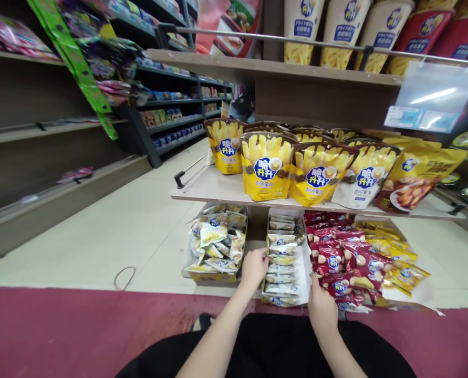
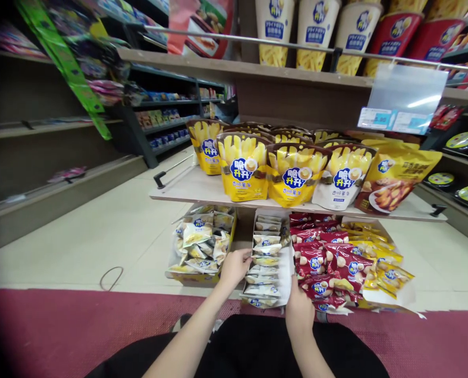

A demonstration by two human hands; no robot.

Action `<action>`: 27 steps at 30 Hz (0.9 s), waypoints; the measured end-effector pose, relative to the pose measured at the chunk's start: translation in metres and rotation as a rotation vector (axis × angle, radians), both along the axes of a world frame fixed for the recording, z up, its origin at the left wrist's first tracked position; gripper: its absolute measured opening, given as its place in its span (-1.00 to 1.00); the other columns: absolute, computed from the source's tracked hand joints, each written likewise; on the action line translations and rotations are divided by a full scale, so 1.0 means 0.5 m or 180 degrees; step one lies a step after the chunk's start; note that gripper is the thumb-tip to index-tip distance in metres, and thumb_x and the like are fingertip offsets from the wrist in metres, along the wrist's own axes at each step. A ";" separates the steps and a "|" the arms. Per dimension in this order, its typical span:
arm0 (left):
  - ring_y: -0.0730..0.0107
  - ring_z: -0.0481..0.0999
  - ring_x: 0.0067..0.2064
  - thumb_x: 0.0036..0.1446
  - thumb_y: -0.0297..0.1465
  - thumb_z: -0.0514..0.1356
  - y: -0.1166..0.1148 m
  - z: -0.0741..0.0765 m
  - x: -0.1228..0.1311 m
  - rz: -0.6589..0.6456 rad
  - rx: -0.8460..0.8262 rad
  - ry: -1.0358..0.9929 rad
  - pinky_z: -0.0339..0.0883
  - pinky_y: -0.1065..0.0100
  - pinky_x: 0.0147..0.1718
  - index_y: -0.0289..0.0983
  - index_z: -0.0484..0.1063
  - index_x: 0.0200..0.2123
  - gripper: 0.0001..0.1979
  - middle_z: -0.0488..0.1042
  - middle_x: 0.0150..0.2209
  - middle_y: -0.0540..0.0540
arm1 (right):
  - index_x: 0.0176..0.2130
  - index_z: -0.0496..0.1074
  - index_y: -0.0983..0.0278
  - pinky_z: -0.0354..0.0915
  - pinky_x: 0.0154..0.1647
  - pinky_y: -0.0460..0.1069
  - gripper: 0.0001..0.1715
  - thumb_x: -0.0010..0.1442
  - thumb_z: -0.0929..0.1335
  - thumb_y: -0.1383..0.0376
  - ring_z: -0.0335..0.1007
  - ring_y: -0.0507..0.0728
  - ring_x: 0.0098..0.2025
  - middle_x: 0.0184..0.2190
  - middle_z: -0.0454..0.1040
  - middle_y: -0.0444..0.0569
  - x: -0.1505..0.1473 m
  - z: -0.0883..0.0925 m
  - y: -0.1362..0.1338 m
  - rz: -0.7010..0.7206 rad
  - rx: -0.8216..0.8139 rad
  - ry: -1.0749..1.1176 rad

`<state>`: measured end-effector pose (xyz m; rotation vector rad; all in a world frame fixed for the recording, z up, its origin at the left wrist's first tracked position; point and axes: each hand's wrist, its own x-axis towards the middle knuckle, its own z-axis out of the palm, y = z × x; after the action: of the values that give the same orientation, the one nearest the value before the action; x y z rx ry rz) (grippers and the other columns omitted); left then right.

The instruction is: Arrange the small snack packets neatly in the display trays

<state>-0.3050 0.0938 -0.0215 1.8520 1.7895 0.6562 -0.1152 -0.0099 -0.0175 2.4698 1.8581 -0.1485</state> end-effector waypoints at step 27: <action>0.15 0.55 0.01 0.22 -0.33 0.05 -0.096 0.029 -0.415 0.2342 0.0222 -0.0357 0.35 0.25 0.00 -0.34 0.46 0.00 -0.64 0.55 -0.01 -0.27 | 0.27 0.23 0.22 0.39 -0.30 0.12 -0.45 0.38 0.06 0.29 0.58 0.30 -0.32 -0.23 0.58 0.19 -0.020 0.076 -0.069 0.0300 0.0237 0.0144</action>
<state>-0.5126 0.0459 -0.0071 1.1203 2.3861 1.0593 -0.1254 -0.0443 0.0203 2.4390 2.0300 -0.1349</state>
